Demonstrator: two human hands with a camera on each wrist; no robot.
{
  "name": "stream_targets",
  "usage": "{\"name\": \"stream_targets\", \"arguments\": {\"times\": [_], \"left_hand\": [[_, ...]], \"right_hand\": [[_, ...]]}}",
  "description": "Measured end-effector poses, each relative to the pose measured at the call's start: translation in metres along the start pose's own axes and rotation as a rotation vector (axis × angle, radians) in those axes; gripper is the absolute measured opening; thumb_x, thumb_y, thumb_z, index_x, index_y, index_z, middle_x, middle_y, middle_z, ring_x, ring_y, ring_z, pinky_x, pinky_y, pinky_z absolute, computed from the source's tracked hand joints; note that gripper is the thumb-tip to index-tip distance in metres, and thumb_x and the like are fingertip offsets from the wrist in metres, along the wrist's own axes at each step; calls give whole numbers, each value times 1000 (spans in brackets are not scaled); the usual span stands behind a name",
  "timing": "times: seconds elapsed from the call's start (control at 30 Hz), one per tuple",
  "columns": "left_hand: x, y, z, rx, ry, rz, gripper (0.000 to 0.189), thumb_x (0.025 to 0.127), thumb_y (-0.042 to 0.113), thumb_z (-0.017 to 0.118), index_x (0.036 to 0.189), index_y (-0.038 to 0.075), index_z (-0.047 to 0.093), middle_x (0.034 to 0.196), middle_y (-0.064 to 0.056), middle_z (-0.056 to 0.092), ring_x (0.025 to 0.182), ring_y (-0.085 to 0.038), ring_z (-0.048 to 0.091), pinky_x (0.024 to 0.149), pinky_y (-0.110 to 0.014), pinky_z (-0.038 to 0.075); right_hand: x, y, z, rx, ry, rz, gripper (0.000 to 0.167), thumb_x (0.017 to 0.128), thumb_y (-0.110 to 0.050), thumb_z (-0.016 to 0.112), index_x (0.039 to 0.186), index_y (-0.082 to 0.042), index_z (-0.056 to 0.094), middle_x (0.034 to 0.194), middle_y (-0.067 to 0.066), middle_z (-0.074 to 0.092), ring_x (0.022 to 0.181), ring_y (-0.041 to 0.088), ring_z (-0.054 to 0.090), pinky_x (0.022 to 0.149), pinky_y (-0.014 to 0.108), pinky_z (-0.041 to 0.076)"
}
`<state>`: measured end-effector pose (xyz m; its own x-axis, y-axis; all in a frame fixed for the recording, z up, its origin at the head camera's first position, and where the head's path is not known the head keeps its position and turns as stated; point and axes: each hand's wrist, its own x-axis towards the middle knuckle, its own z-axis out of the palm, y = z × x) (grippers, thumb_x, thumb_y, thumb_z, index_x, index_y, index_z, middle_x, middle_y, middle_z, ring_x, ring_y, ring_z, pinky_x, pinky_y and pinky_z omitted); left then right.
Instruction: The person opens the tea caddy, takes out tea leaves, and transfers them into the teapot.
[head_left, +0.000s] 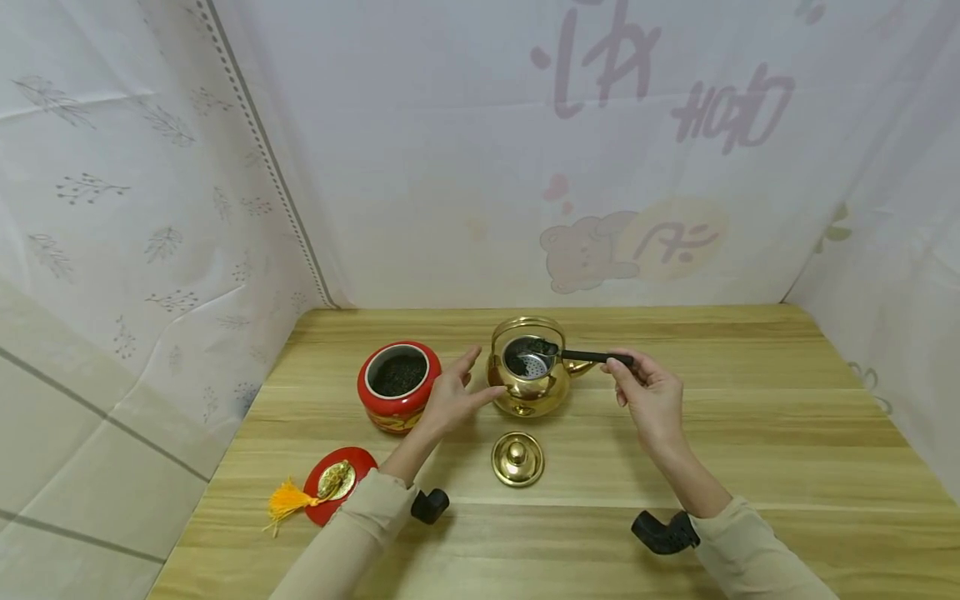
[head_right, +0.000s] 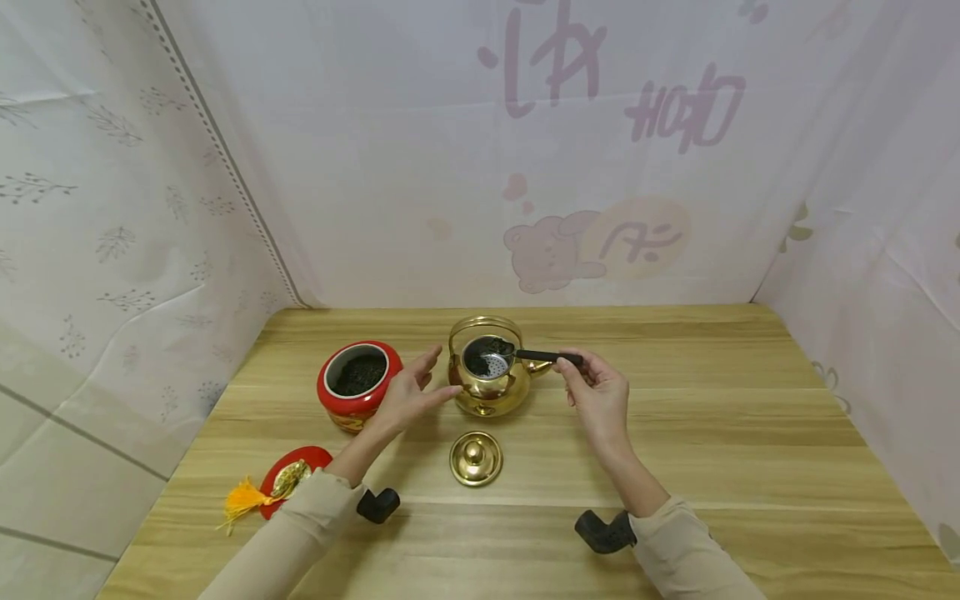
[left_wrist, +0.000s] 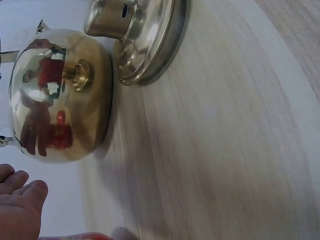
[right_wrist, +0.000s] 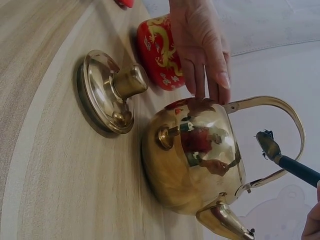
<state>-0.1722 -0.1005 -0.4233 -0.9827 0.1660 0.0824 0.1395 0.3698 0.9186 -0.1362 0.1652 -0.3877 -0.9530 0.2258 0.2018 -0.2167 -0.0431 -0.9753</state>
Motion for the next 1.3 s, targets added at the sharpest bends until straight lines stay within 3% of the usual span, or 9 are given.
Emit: {"name": "stream_targets", "arguments": {"times": [0.57, 0.83, 1.07, 1.3], "left_hand": [[11, 0, 11, 32, 2, 28, 78, 77, 15, 78, 142, 1, 39, 147, -16, 39, 137, -29, 34, 110, -46, 35], [12, -4, 16, 30, -3, 22, 78, 78, 16, 78, 143, 1, 37, 148, -16, 36, 137, -28, 33, 110, -42, 36], [-3, 33, 10, -56, -37, 15, 72, 80, 3, 72, 141, -8, 35, 146, -24, 34, 136, -36, 31, 111, -48, 31], [-4, 34, 10, -72, -35, 10, 72, 81, 3, 72, 140, -9, 34, 145, -25, 35, 135, -37, 33, 110, -47, 33]], "right_hand": [[4, 0, 4, -71, -16, 10, 19, 88, -10, 65, 102, 3, 66, 77, -5, 69, 51, 6, 46, 42, 16, 39], [0, -17, 11, -137, -31, 5, 17, 89, -3, 62, 103, 7, 65, 74, -6, 67, 50, 7, 46, 41, 17, 39], [4, -12, 10, -169, -37, 4, 21, 89, -6, 63, 105, 8, 65, 74, -8, 66, 50, 5, 46, 41, 17, 40], [11, 7, 7, -191, -39, -23, 25, 88, -18, 67, 104, 1, 67, 79, 3, 69, 50, 6, 46, 40, 20, 39]]}}
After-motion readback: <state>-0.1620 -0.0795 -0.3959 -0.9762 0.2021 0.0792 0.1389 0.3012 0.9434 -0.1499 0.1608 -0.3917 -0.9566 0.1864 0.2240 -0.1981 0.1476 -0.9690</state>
